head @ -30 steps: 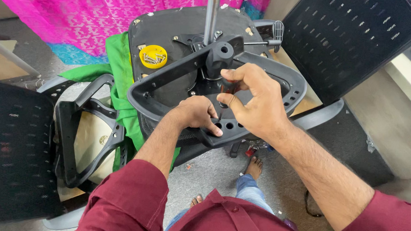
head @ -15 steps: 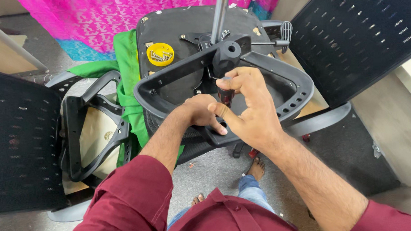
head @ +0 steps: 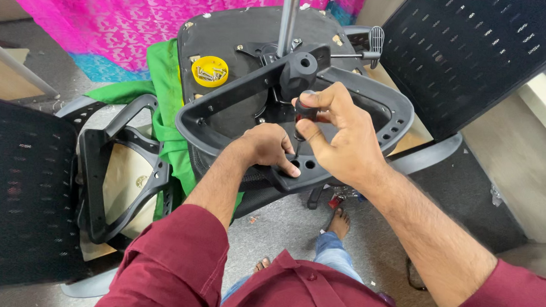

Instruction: The person uses a screwdriver to fasten screws into the base of an office chair, securing the frame to the seat. The person works methodically, moving from one screw hole to the next.

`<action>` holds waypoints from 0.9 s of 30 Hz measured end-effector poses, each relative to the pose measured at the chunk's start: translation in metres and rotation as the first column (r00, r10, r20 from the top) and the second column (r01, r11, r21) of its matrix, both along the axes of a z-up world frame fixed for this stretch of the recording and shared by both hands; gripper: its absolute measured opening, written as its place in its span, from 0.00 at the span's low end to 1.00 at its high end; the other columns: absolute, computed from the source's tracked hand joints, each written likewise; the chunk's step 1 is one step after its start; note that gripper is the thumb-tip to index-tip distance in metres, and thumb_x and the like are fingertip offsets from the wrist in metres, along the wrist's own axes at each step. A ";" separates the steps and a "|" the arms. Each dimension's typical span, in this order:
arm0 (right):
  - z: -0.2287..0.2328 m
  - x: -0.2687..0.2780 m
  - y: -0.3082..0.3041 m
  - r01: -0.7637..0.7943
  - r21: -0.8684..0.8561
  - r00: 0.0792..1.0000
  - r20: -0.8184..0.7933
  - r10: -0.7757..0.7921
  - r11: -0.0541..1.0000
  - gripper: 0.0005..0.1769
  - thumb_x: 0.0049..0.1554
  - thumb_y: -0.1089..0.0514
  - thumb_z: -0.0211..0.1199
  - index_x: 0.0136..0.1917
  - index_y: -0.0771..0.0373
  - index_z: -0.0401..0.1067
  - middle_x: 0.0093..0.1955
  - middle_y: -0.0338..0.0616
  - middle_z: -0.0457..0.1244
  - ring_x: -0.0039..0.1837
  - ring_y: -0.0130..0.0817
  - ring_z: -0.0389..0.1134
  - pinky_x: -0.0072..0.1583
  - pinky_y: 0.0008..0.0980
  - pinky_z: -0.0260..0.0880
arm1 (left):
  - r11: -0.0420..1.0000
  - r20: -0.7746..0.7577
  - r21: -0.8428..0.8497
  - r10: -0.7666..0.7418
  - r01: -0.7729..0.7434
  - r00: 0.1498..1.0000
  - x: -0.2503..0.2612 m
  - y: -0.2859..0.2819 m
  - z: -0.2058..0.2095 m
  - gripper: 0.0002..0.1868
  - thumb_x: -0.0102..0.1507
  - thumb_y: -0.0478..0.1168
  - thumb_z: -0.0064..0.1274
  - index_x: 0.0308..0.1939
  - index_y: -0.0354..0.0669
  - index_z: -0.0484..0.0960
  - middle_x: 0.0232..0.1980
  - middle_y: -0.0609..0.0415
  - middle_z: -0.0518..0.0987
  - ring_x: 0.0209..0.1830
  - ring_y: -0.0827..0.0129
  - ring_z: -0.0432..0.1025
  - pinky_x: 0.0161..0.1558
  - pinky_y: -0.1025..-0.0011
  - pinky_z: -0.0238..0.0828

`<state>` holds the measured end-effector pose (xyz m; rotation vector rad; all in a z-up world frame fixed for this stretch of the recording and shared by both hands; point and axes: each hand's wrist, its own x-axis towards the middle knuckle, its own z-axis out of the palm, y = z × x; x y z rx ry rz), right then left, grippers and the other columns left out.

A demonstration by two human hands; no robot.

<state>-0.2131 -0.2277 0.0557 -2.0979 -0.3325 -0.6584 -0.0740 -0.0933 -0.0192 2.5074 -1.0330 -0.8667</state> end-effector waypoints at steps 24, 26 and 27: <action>-0.014 0.002 0.009 0.203 -0.041 0.975 0.106 -0.197 0.978 0.26 0.56 0.68 0.77 0.60 0.65 0.63 0.54 0.49 0.68 0.57 0.36 0.75 0.56 0.33 0.79 | 0.998 0.027 -0.009 -0.055 0.056 0.998 0.002 0.002 -0.004 0.37 0.41 0.60 0.75 0.51 0.50 0.89 0.51 0.54 0.86 0.52 0.62 0.80 0.55 0.65 0.75; -0.014 0.004 0.004 0.151 0.018 0.987 0.059 -0.152 0.988 0.24 0.60 0.70 0.70 0.62 0.66 0.60 0.57 0.48 0.69 0.60 0.35 0.76 0.60 0.33 0.79 | 0.999 0.008 0.002 -0.036 0.036 0.999 0.002 0.001 -0.001 0.37 0.41 0.60 0.75 0.51 0.50 0.89 0.52 0.54 0.86 0.53 0.62 0.80 0.56 0.65 0.74; -0.014 0.005 0.003 0.124 0.048 0.991 0.038 -0.126 0.991 0.22 0.62 0.71 0.67 0.63 0.66 0.58 0.59 0.47 0.70 0.61 0.34 0.77 0.62 0.32 0.79 | 1.000 -0.001 0.004 -0.028 0.028 1.000 0.002 0.001 0.000 0.37 0.41 0.60 0.75 0.51 0.50 0.89 0.52 0.54 0.86 0.53 0.62 0.80 0.56 0.65 0.75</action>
